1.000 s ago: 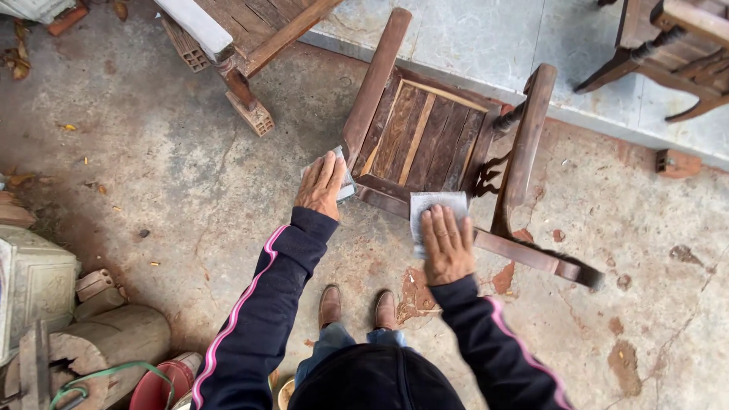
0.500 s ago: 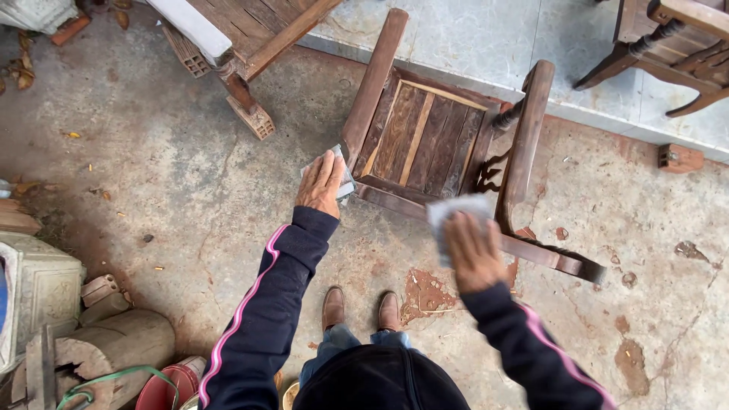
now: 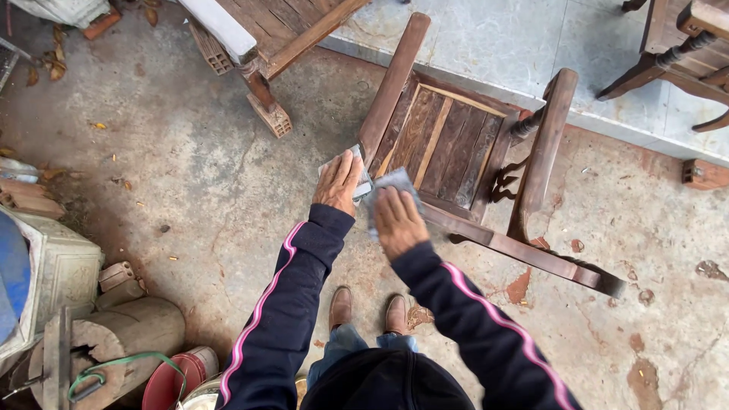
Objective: Sanding and cleaning wooden furniture pieces to prepare or restore them.
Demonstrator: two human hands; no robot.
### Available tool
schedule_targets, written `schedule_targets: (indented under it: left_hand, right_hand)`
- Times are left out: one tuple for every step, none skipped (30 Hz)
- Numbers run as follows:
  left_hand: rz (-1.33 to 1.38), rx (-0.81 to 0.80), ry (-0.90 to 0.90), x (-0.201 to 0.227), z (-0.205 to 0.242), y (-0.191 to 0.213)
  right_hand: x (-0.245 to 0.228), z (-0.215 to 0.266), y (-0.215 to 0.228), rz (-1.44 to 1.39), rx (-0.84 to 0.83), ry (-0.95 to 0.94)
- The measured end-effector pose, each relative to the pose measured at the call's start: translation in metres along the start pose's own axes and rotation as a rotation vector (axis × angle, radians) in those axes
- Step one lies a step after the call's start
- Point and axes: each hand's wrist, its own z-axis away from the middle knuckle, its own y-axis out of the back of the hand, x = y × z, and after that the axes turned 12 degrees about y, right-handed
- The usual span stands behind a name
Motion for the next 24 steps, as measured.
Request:
schedule_targets:
  left_hand:
    - [0.004, -0.001, 0.004, -0.003, -0.002, -0.002]
    - [0.003, 0.005, 0.006, -0.004, -0.006, -0.001]
    - [0.011, 0.006, 0.011, -0.004, -0.003, -0.002]
    - [0.019, 0.006, 0.016, -0.004, 0.001, -0.002]
    - [0.021, 0.015, 0.022, -0.003, -0.002, -0.003]
    - [0.026, 0.028, 0.021, -0.002, -0.006, -0.003]
    - [0.030, 0.034, 0.024, 0.000, -0.004, -0.004]
    - [0.033, 0.035, 0.032, -0.001, -0.003, -0.005]
    - [0.037, 0.038, 0.027, -0.002, -0.003, -0.004]
    - [0.041, 0.041, 0.022, -0.001, -0.003, -0.004]
    - [0.042, 0.033, 0.013, -0.001, -0.003, 0.000]
    - [0.043, 0.022, 0.010, 0.000, -0.002, 0.003]
    - [0.042, 0.010, 0.005, 0.002, -0.002, 0.007]
    - [0.042, 0.000, -0.006, 0.004, 0.001, 0.007]
    - [0.027, -0.011, -0.010, 0.002, -0.001, 0.009]
    - [0.012, -0.021, -0.013, -0.001, -0.002, 0.013]
    - [0.015, -0.021, -0.018, 0.000, -0.004, 0.012]
    - [0.015, -0.013, -0.011, 0.000, -0.004, 0.012]
    - [0.015, -0.009, -0.001, 0.000, -0.003, 0.012]
    - [0.017, -0.012, -0.004, -0.002, -0.001, 0.011]
    - [0.024, -0.013, -0.002, -0.004, -0.002, 0.010]
    - [0.031, -0.014, 0.001, -0.005, -0.003, 0.009]
    - [0.033, -0.010, 0.004, -0.003, -0.002, 0.008]
    - [0.048, -0.014, 0.015, -0.001, -0.001, 0.007]
  right_hand:
    - [0.006, 0.009, 0.002, -0.047, 0.068, -0.001]
    - [0.015, 0.028, 0.009, -0.044, 0.072, 0.004]
    - [0.020, 0.051, 0.016, -0.045, 0.084, -0.054]
    - [0.026, 0.075, 0.023, -0.046, 0.096, -0.111]
    - [0.028, 0.082, 0.022, -0.041, 0.096, -0.102]
    - [0.031, 0.090, 0.021, -0.037, 0.134, -0.115]
    - [0.031, 0.101, 0.020, -0.037, 0.166, -0.130]
    - [0.031, 0.085, 0.016, -0.038, 0.161, -0.123]
    - [0.030, 0.069, 0.011, -0.030, 0.169, -0.125]
    - [0.029, 0.054, 0.007, -0.022, 0.177, -0.128]
    - [0.023, 0.030, 0.006, -0.021, 0.176, -0.140]
    - [0.018, 0.006, 0.005, -0.066, 0.174, -0.084]
    - [0.013, -0.018, 0.004, -0.112, 0.175, -0.029]
    - [0.013, -0.012, 0.010, -0.113, 0.175, -0.044]
    - [0.012, -0.011, 0.015, -0.093, 0.128, -0.021]
    - [0.011, -0.011, 0.021, -0.075, 0.081, 0.003]
    - [0.016, 0.013, 0.027, -0.071, 0.081, -0.001]
    - [0.019, 0.036, 0.033, -0.033, 0.116, -0.015]
    - [0.020, 0.060, 0.039, 0.002, 0.149, -0.029]
    - [0.021, 0.083, 0.047, 0.004, 0.146, -0.033]
    - [0.025, 0.104, 0.054, 0.002, 0.126, -0.098]
    - [0.029, 0.126, 0.062, 0.000, 0.106, -0.162]
    - [0.030, 0.132, 0.060, 0.002, 0.105, -0.158]
    - [0.030, 0.139, 0.057, -0.006, 0.083, -0.197]
